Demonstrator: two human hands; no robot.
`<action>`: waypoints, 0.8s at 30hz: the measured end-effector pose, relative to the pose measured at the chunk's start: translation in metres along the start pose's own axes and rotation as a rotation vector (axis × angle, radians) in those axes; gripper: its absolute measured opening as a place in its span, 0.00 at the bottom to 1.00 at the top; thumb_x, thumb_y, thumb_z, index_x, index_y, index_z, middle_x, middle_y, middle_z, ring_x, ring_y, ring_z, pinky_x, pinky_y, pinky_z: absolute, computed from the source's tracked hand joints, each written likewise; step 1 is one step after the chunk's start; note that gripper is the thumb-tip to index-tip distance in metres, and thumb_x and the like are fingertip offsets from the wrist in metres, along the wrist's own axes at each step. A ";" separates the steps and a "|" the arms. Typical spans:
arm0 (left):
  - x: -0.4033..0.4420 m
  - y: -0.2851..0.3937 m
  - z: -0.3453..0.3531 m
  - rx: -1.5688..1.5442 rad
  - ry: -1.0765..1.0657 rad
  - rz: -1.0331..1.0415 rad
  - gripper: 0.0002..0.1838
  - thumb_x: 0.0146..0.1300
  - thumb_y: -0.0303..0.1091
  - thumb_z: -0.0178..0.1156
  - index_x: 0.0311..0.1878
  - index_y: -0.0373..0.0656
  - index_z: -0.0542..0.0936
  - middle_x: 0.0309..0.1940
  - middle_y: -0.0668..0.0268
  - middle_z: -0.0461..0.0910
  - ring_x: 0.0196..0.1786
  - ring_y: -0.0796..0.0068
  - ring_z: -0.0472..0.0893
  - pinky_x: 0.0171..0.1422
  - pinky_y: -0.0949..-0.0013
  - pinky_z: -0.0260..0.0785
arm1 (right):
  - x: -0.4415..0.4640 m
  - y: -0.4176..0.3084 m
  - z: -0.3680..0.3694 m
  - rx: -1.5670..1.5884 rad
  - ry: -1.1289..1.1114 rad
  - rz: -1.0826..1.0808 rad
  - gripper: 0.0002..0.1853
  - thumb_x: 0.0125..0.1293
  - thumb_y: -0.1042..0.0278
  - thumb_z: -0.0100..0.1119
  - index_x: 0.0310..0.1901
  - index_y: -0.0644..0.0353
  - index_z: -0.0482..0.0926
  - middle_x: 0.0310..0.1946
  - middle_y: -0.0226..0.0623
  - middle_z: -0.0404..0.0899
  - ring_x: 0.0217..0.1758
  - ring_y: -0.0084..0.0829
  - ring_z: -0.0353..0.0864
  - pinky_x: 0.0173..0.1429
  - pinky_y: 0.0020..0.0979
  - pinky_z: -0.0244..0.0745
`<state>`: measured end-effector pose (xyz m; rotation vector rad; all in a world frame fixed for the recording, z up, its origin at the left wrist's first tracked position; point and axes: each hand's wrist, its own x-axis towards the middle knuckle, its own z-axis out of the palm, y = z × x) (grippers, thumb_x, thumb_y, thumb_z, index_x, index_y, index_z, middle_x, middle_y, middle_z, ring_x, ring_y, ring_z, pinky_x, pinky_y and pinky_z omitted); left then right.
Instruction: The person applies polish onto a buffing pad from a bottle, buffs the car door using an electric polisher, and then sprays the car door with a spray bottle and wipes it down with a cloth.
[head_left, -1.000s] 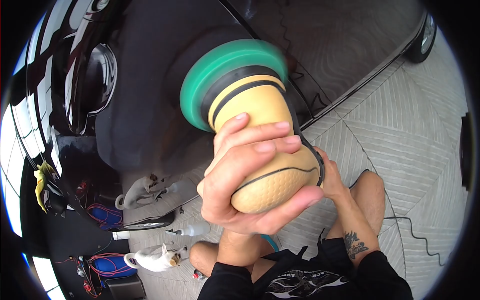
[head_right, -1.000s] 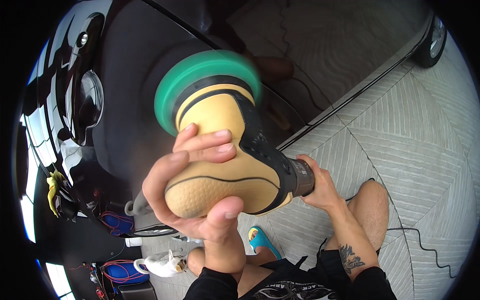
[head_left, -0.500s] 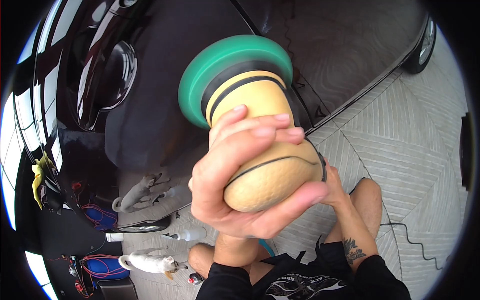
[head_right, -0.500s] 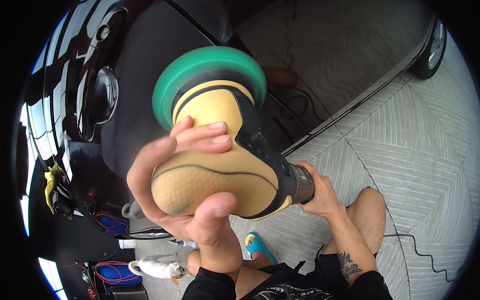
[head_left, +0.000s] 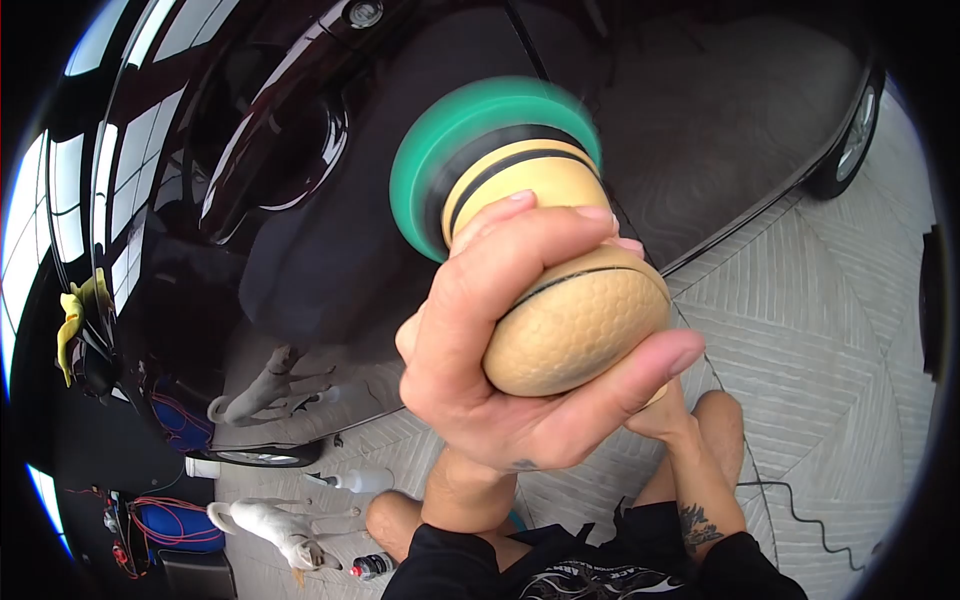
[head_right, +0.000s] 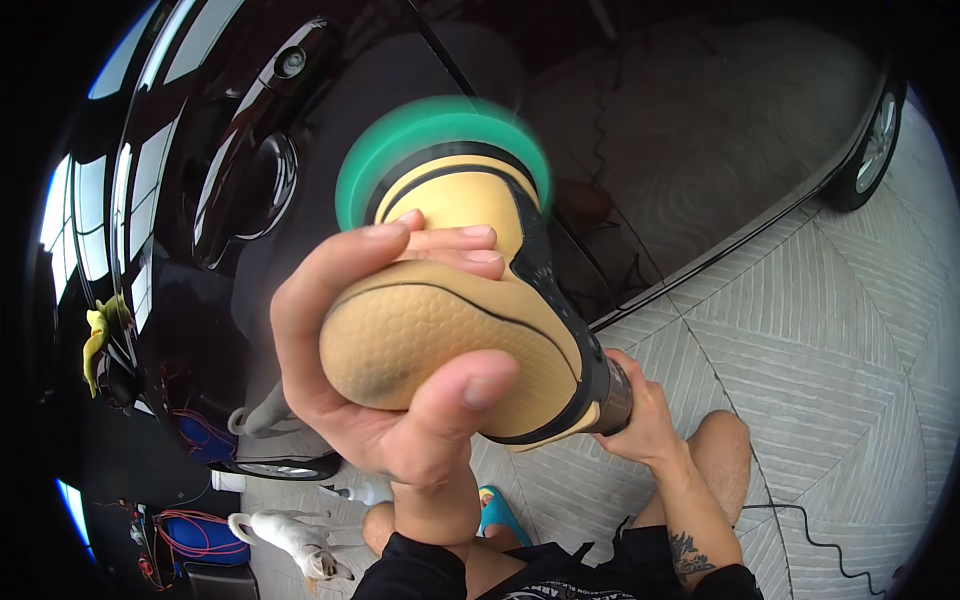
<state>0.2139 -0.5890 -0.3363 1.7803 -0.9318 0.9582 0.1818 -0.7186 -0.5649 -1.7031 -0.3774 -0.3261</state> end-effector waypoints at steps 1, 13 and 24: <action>0.002 0.001 0.000 -0.007 0.007 -0.003 0.36 0.44 0.44 0.76 0.54 0.36 0.72 0.32 0.57 0.85 0.43 0.62 0.85 0.67 0.57 0.66 | 0.001 -0.003 0.000 -0.004 -0.003 -0.006 0.47 0.36 0.75 0.73 0.64 0.62 0.64 0.43 0.47 0.83 0.45 0.46 0.86 0.50 0.34 0.80; 0.018 0.009 -0.003 -0.112 0.083 -0.036 0.34 0.46 0.38 0.76 0.54 0.34 0.72 0.34 0.53 0.84 0.43 0.63 0.85 0.58 0.62 0.74 | 0.002 -0.024 -0.009 -0.023 -0.055 0.089 0.47 0.37 0.75 0.75 0.64 0.62 0.64 0.45 0.48 0.83 0.47 0.47 0.86 0.51 0.35 0.80; 0.034 0.014 -0.022 -0.195 0.090 -0.018 0.27 0.44 0.28 0.76 0.49 0.32 0.77 0.35 0.53 0.84 0.38 0.68 0.84 0.43 0.70 0.78 | 0.010 -0.051 -0.014 -0.171 0.008 -0.079 0.45 0.38 0.74 0.76 0.62 0.64 0.64 0.41 0.48 0.84 0.44 0.47 0.86 0.49 0.36 0.80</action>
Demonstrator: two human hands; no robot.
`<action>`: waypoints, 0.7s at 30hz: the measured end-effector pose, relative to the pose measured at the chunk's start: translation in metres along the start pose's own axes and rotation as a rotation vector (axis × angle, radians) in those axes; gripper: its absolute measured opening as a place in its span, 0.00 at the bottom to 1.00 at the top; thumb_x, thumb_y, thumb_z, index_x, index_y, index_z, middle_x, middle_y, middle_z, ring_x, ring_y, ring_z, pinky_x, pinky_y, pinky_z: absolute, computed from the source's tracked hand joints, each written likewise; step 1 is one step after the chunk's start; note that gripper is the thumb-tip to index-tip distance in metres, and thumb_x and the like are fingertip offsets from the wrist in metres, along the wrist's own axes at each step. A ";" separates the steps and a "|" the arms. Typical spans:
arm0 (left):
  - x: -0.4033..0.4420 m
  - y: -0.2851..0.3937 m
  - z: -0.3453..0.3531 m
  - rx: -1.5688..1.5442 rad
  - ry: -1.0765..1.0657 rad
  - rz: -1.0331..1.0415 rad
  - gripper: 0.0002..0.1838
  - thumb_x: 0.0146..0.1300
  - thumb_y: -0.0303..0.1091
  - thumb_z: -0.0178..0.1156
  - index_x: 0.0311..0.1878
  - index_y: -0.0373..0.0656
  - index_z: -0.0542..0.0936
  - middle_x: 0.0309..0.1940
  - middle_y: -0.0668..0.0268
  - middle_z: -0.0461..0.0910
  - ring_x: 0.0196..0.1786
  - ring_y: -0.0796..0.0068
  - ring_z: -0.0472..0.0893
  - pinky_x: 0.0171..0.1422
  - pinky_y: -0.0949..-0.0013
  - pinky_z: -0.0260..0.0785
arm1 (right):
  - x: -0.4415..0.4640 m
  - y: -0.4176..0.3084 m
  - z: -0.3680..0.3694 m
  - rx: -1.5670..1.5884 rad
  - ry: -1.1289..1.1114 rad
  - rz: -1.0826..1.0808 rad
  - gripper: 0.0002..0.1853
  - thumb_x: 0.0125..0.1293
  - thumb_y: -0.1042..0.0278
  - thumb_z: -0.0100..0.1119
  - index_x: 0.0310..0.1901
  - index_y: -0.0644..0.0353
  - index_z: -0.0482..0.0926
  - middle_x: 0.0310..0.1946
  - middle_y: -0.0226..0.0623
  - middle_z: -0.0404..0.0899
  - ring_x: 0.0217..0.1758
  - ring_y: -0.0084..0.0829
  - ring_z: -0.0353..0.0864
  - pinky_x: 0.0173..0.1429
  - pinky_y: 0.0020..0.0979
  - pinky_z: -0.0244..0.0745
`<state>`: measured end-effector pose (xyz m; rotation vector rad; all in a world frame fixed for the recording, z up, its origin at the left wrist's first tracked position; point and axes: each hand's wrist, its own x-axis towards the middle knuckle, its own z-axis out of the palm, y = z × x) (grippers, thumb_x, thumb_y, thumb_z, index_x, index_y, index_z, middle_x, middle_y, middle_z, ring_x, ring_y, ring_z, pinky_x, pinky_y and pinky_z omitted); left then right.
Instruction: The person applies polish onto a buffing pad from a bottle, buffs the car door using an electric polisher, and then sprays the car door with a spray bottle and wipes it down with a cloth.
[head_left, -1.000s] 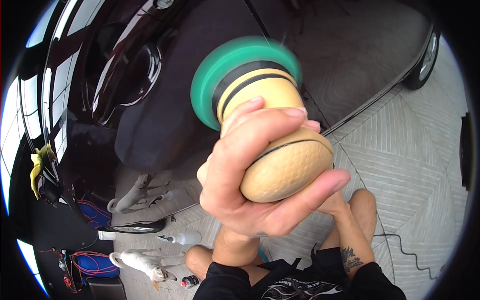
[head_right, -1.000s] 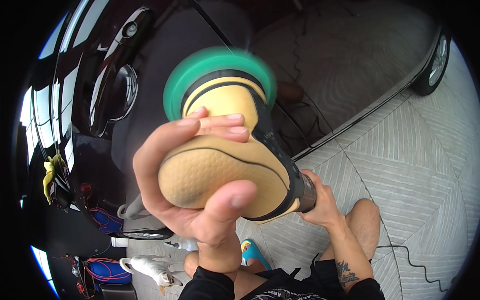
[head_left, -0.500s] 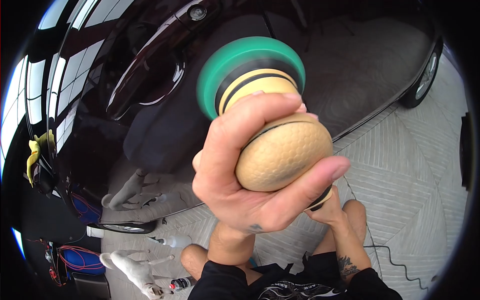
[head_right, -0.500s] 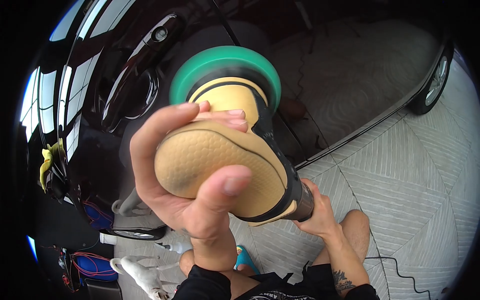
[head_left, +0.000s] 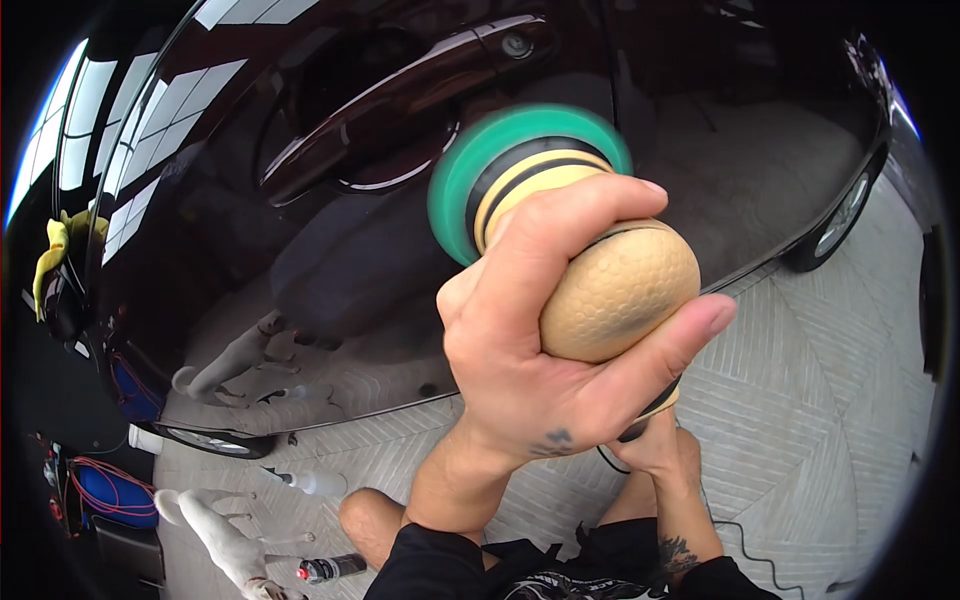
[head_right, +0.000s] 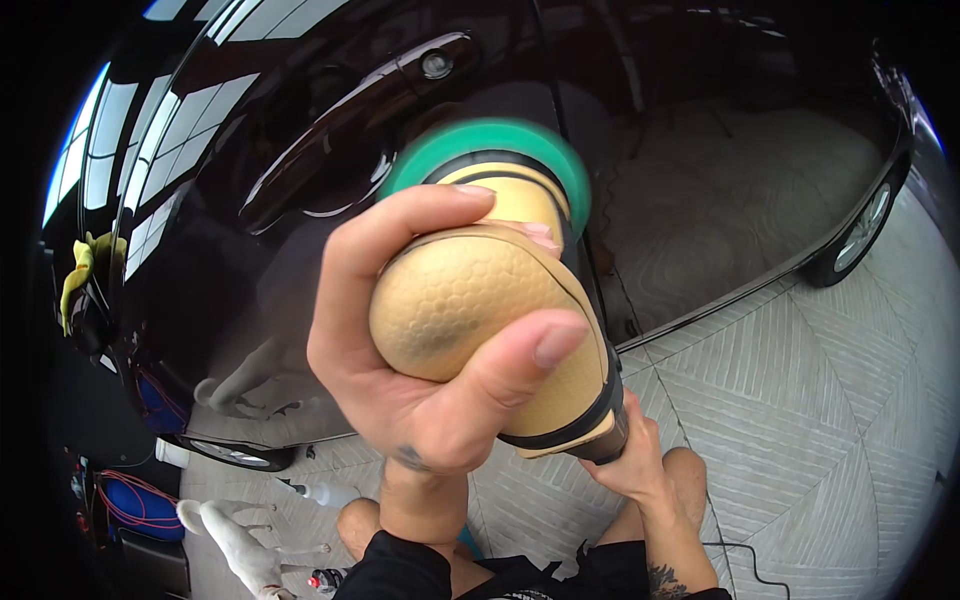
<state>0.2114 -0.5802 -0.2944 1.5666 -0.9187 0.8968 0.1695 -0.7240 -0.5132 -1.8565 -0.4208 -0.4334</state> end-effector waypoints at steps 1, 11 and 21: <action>0.002 -0.001 0.001 -0.003 0.014 0.006 0.27 0.44 0.28 0.76 0.49 0.32 0.77 0.35 0.53 0.84 0.38 0.68 0.84 0.43 0.70 0.78 | -0.001 0.000 -0.001 -0.011 -0.006 -0.008 0.45 0.38 0.74 0.76 0.62 0.64 0.64 0.41 0.48 0.84 0.44 0.47 0.86 0.49 0.36 0.80; 0.018 -0.004 0.023 -0.084 0.136 0.144 0.20 0.45 0.30 0.75 0.42 0.39 0.78 0.26 0.59 0.80 0.28 0.61 0.80 0.34 0.64 0.73 | -0.014 0.007 -0.009 -0.050 -0.001 0.105 0.29 0.35 0.73 0.76 0.45 0.65 0.78 0.37 0.43 0.85 0.41 0.42 0.87 0.47 0.36 0.80; 0.027 -0.001 0.023 -0.041 0.131 0.177 0.19 0.44 0.29 0.73 0.38 0.39 0.75 0.22 0.60 0.77 0.26 0.58 0.79 0.35 0.60 0.68 | -0.005 -0.011 -0.004 0.096 0.037 0.181 0.18 0.38 0.75 0.73 0.36 0.61 0.82 0.34 0.41 0.85 0.39 0.38 0.87 0.45 0.36 0.79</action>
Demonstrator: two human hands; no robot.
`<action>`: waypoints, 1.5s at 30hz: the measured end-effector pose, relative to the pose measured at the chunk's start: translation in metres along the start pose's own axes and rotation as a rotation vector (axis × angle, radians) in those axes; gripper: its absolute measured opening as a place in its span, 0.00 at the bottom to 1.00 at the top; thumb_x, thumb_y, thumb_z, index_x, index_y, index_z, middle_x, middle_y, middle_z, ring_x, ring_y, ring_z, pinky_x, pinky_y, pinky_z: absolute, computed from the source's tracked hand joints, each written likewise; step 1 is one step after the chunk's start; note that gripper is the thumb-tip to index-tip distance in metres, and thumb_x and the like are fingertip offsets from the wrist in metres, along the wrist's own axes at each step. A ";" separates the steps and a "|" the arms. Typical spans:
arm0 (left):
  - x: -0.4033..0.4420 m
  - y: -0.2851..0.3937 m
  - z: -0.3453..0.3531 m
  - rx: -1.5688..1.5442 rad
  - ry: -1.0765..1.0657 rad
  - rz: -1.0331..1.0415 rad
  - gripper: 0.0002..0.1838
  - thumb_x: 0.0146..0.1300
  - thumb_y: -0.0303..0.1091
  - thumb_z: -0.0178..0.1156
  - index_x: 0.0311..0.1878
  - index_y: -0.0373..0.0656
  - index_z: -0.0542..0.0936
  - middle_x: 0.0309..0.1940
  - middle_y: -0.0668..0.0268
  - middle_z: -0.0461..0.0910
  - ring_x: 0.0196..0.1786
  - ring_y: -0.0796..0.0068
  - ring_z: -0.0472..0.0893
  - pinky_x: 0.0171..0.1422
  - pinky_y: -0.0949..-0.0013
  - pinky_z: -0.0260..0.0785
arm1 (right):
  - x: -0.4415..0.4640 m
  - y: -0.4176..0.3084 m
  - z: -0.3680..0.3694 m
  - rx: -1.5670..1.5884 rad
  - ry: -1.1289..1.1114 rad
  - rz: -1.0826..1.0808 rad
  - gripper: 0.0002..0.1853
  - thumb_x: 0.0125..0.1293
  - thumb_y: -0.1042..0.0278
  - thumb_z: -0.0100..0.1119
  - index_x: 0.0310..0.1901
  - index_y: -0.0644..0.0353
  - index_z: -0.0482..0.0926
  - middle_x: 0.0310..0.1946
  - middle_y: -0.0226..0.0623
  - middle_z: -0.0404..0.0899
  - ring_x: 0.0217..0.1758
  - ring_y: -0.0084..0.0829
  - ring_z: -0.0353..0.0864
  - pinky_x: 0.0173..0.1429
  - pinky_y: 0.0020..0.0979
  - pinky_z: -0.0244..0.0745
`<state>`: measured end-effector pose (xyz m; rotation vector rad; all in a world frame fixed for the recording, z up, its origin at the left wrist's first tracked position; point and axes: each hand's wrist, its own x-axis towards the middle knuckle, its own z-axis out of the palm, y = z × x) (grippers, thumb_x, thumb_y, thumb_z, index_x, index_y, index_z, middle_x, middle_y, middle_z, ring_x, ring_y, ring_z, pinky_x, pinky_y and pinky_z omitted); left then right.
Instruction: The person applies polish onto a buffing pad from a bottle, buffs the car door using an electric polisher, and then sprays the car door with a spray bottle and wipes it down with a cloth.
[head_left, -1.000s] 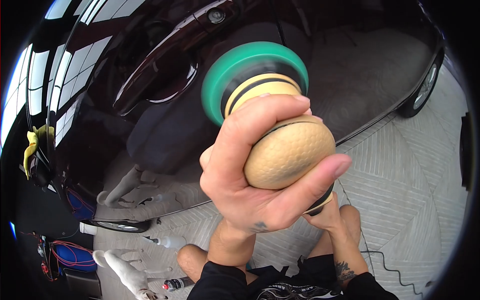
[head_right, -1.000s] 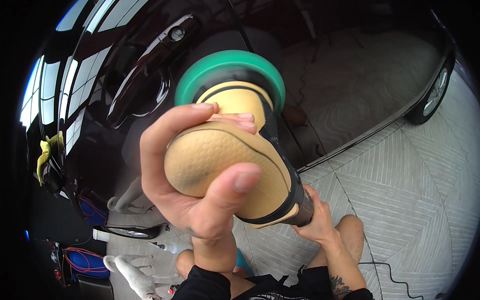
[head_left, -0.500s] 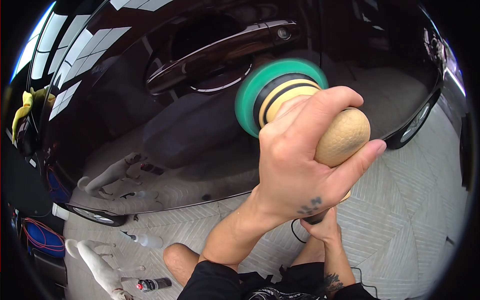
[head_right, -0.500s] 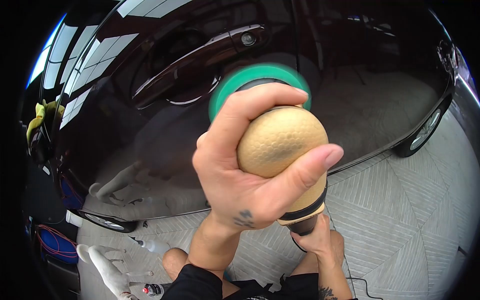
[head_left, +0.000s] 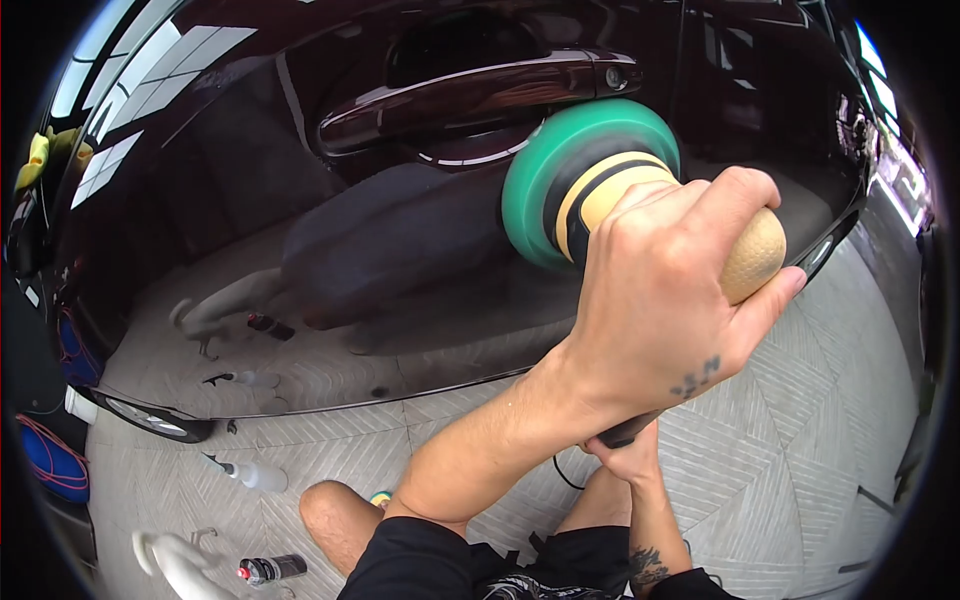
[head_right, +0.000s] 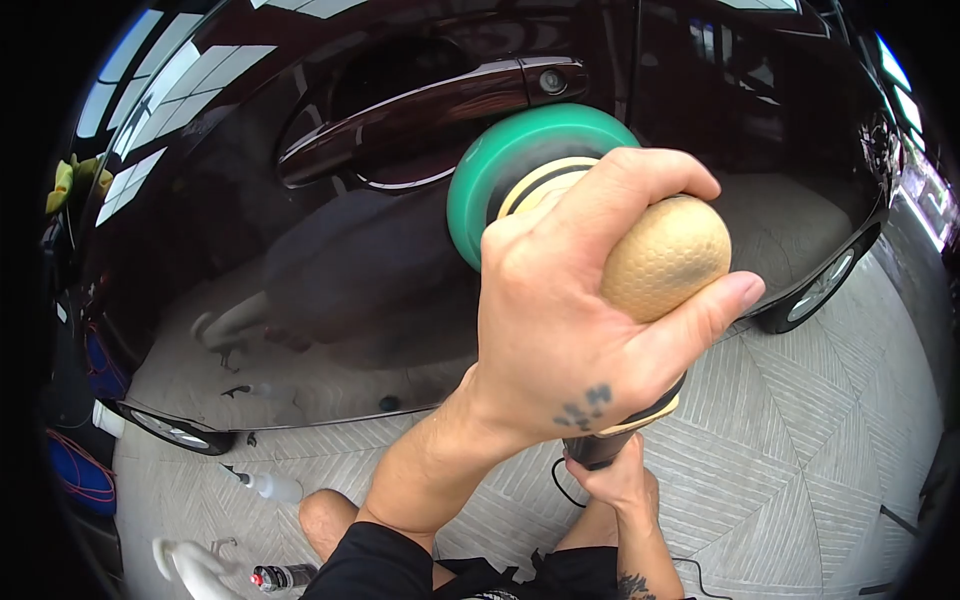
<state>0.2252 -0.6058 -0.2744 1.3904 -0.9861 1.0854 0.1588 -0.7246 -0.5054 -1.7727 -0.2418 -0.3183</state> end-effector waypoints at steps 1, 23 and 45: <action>0.000 -0.001 -0.001 0.000 0.004 -0.004 0.19 0.44 0.29 0.73 0.38 0.39 0.75 0.22 0.60 0.77 0.26 0.58 0.79 0.35 0.60 0.68 | 0.000 -0.002 0.001 -0.003 -0.003 0.003 0.18 0.38 0.75 0.73 0.36 0.61 0.82 0.34 0.41 0.85 0.39 0.38 0.87 0.45 0.36 0.79; 0.008 -0.001 0.001 -0.042 0.002 -0.035 0.18 0.45 0.29 0.72 0.37 0.38 0.75 0.22 0.57 0.79 0.27 0.55 0.80 0.38 0.57 0.69 | 0.006 -0.013 -0.007 -0.067 0.048 -0.068 0.20 0.39 0.75 0.72 0.39 0.64 0.81 0.33 0.40 0.84 0.37 0.37 0.85 0.46 0.35 0.78; 0.012 -0.002 -0.005 -0.035 0.022 -0.011 0.19 0.44 0.28 0.73 0.37 0.36 0.75 0.22 0.55 0.78 0.27 0.54 0.80 0.36 0.57 0.70 | 0.005 -0.015 0.001 -0.068 0.052 -0.076 0.21 0.38 0.75 0.72 0.39 0.64 0.80 0.33 0.40 0.84 0.37 0.36 0.85 0.45 0.34 0.78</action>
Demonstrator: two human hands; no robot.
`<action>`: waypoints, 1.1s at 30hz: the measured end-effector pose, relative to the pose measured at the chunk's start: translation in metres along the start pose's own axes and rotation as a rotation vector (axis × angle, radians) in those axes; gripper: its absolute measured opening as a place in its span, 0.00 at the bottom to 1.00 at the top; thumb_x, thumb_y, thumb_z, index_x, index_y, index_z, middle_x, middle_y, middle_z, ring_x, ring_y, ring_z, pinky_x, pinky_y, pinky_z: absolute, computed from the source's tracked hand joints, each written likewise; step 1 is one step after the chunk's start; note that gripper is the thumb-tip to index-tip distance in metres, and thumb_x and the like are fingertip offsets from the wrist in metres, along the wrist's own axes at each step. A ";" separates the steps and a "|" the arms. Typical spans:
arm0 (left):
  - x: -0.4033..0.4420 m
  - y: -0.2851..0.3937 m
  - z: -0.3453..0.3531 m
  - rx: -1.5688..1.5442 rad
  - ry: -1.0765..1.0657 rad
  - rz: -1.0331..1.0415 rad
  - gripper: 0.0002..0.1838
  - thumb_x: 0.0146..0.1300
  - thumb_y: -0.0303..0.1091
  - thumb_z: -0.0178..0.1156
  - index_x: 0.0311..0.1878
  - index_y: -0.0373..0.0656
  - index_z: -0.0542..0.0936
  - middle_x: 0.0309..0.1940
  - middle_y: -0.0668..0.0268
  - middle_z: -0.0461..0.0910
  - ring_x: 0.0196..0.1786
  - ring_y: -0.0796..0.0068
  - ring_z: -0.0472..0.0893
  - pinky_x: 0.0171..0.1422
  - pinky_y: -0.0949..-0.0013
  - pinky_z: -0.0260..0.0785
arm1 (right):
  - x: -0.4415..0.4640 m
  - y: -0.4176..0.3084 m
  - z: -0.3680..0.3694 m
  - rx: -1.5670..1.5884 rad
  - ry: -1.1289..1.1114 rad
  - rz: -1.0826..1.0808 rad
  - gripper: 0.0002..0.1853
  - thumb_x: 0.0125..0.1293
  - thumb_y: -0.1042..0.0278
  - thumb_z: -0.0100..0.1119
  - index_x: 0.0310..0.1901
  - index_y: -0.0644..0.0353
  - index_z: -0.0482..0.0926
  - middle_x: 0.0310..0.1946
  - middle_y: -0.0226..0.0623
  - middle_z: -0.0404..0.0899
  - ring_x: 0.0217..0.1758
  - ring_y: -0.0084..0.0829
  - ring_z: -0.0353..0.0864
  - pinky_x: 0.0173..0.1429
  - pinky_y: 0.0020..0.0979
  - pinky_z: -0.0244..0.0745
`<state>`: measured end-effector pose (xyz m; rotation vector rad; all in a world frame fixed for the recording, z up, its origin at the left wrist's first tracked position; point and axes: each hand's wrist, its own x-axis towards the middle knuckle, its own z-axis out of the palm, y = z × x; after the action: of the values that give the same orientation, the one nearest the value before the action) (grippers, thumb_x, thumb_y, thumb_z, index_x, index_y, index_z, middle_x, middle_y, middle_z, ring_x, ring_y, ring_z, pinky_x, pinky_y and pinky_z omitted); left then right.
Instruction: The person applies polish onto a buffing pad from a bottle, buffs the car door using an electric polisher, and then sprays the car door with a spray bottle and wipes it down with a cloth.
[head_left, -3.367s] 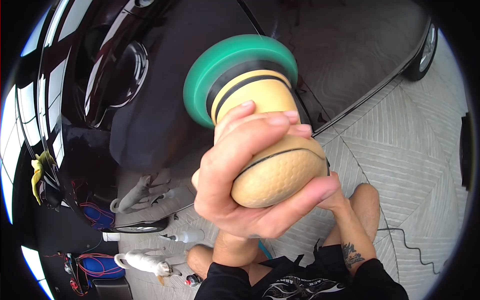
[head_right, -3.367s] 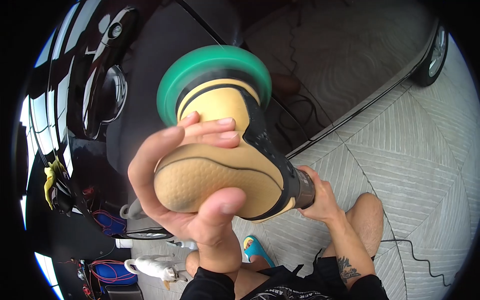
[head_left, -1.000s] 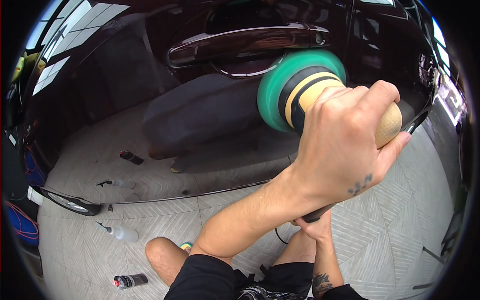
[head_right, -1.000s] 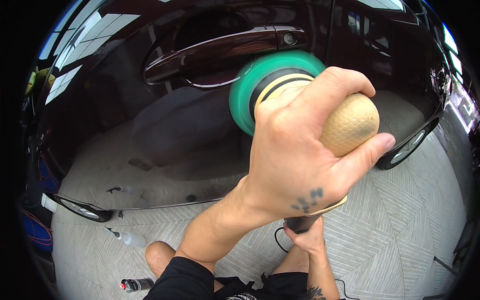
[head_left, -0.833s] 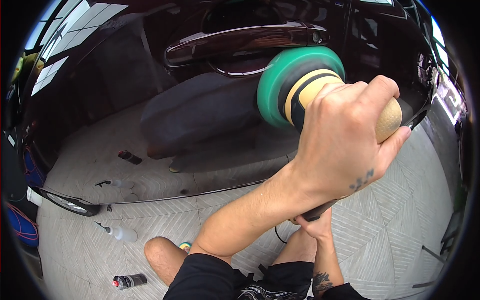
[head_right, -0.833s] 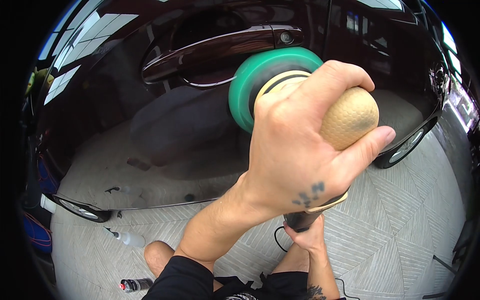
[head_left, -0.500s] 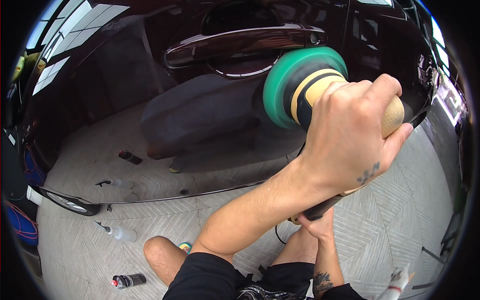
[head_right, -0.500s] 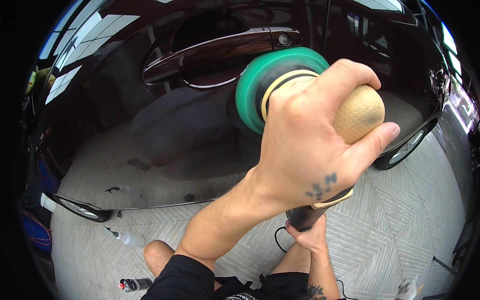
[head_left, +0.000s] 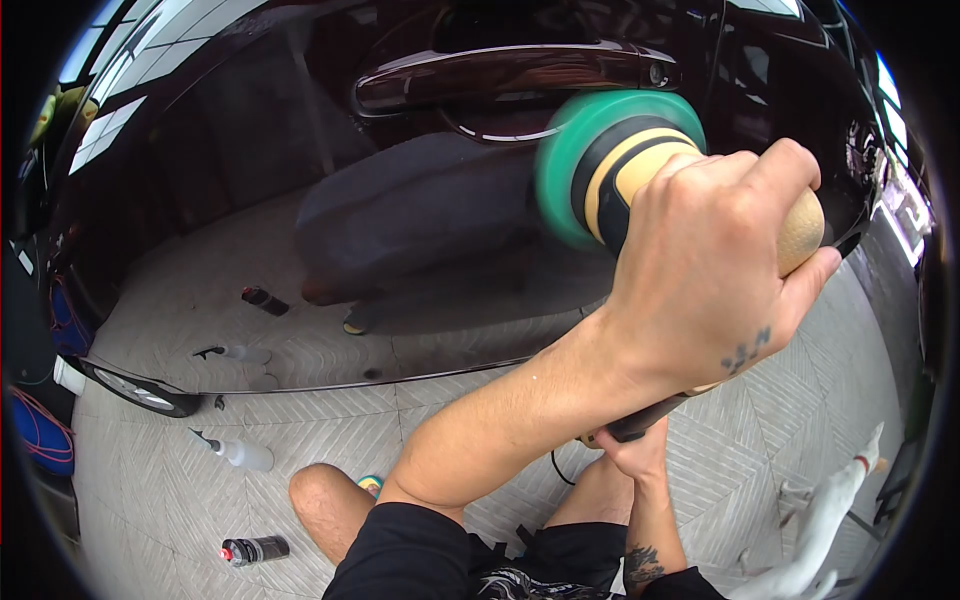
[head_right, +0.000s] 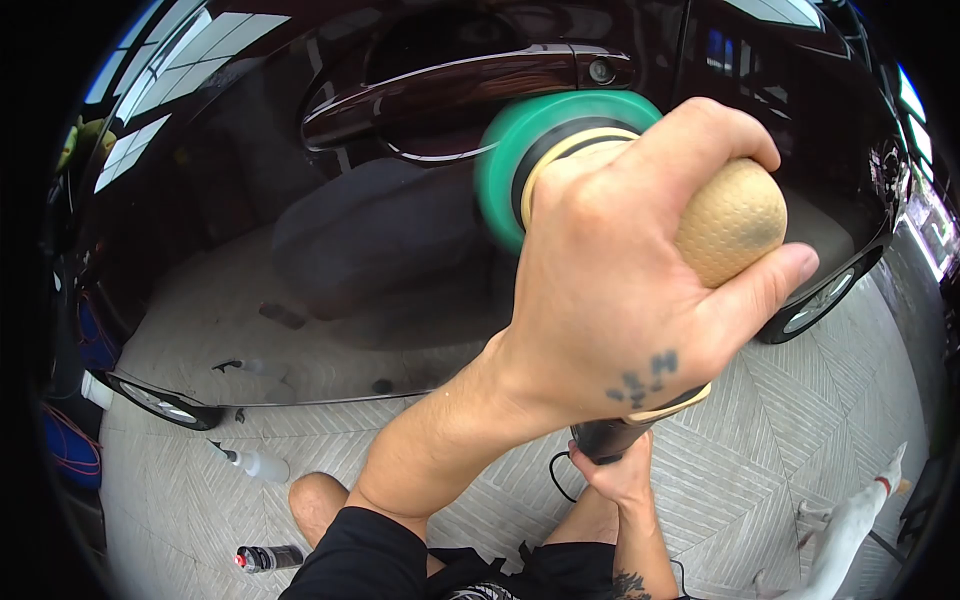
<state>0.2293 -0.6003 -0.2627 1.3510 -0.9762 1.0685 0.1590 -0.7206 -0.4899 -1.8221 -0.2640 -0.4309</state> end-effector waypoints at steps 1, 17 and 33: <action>0.000 0.001 -0.002 0.002 0.001 -0.001 0.19 0.44 0.28 0.73 0.37 0.36 0.75 0.22 0.55 0.78 0.27 0.54 0.80 0.36 0.57 0.70 | -0.001 -0.001 0.000 0.000 -0.002 0.000 0.21 0.38 0.75 0.72 0.39 0.64 0.80 0.33 0.40 0.84 0.37 0.36 0.85 0.45 0.34 0.78; -0.017 0.003 -0.044 0.007 0.114 0.041 0.19 0.43 0.29 0.73 0.38 0.40 0.75 0.21 0.59 0.76 0.24 0.57 0.77 0.32 0.61 0.67 | -0.005 -0.003 0.023 -0.053 -0.086 -0.010 0.19 0.37 0.75 0.73 0.36 0.63 0.83 0.35 0.42 0.84 0.42 0.42 0.84 0.50 0.38 0.77; -0.031 0.010 -0.097 -0.032 0.180 0.084 0.21 0.43 0.27 0.76 0.42 0.33 0.81 0.30 0.59 0.81 0.29 0.68 0.81 0.35 0.70 0.74 | -0.011 0.000 0.040 -0.143 -0.177 -0.103 0.35 0.40 0.72 0.77 0.53 0.66 0.73 0.38 0.45 0.85 0.40 0.41 0.87 0.46 0.34 0.80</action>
<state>0.2055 -0.5053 -0.2910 1.1742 -0.9193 1.2110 0.1552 -0.6818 -0.5040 -1.9964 -0.4600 -0.3679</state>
